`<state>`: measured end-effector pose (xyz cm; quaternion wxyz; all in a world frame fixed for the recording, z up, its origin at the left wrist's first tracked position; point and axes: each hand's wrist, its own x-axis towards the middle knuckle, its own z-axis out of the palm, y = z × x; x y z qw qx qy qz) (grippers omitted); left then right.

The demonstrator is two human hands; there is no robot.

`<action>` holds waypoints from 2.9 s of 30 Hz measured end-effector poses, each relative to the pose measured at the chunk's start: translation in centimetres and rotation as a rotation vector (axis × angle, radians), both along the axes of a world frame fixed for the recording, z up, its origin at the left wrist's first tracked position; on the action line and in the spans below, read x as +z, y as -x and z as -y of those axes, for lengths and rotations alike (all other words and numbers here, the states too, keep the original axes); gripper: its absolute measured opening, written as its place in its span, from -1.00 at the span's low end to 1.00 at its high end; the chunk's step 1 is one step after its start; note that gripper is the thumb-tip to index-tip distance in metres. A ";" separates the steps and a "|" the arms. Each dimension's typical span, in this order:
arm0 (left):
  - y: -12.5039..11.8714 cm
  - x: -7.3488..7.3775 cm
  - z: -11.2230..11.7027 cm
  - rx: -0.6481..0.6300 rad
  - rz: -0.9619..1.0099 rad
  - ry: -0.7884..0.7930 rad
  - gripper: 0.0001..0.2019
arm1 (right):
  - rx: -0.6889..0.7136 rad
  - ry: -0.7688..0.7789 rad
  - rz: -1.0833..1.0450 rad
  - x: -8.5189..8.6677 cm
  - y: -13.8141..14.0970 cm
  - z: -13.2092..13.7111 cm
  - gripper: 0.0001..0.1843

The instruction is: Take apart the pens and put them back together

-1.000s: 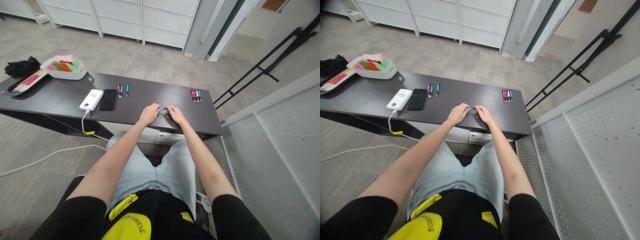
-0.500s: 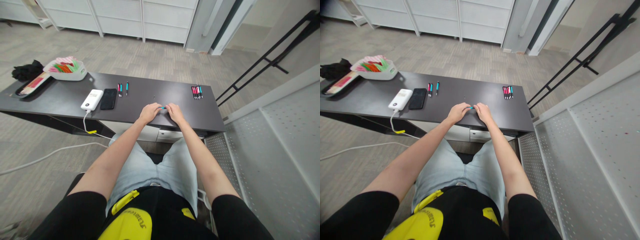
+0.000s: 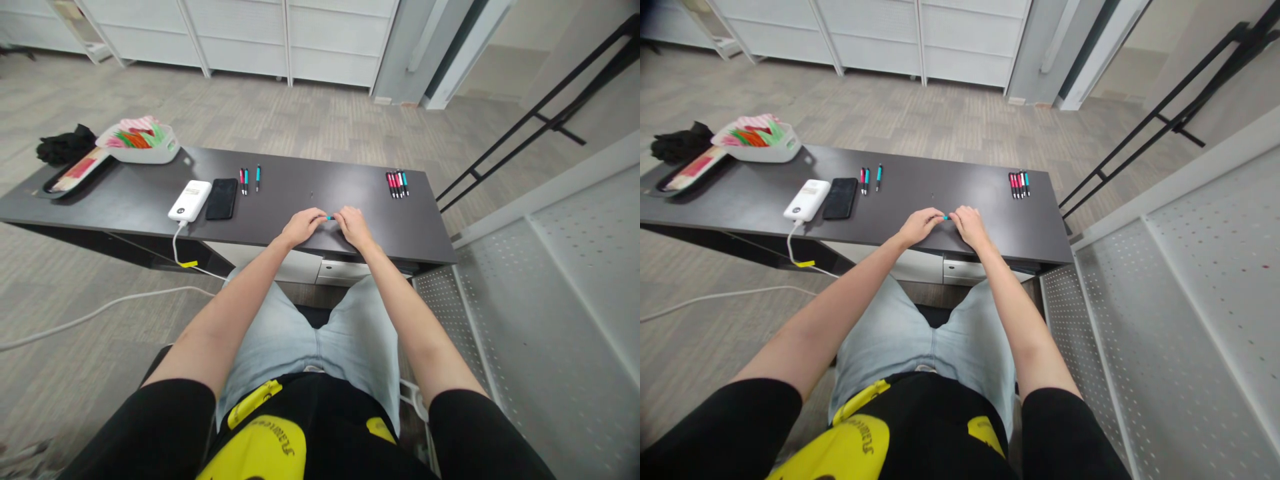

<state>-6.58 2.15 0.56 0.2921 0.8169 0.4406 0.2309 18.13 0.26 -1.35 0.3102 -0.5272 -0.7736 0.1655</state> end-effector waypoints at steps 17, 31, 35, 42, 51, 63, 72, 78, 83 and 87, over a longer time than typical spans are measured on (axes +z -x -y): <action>0.2 -0.3 0.8 -0.044 -0.051 -0.101 -0.62 | -0.052 0.189 -0.179 1.6 0.2 0.6 -0.15; 0.2 0.4 0.4 -0.096 -0.030 -0.013 -0.61 | 0.056 0.201 -0.119 2.1 0.2 0.8 -0.26; 0.4 0.7 0.2 -0.103 -0.016 0.046 -0.65 | 0.098 0.166 -0.090 2.2 0.1 0.9 -0.25; 0.6 0.8 0.2 -0.091 0.014 0.073 -0.64 | 0.103 0.191 -0.203 1.7 -0.4 0.6 -0.43; 0.5 0.5 0.3 -0.044 -0.009 0.032 -0.60 | 0.003 0.219 -0.342 1.6 0.0 0.8 -0.24; 0.4 0.4 0.2 0.004 -0.015 -0.005 -0.56 | -0.076 0.252 -0.437 1.5 0.3 0.6 -0.66; 0.3 0.3 0.3 0.001 -0.012 -0.006 -0.58 | -0.077 0.293 -0.492 1.4 0.4 0.4 -0.83; 0.3 0.0 0.1 0.004 -0.024 -0.017 -0.58 | -0.052 0.308 -0.527 1.2 0.3 0.2 -0.77; 0.3 -0.3 0.1 0.001 -0.032 -0.030 -0.60 | -0.032 0.317 -0.530 0.9 0.3 -0.1 -0.60; 0.1 -0.3 0.2 0.017 -0.037 -0.039 -0.63 | -0.015 0.301 -0.513 0.3 0.1 -0.4 -0.48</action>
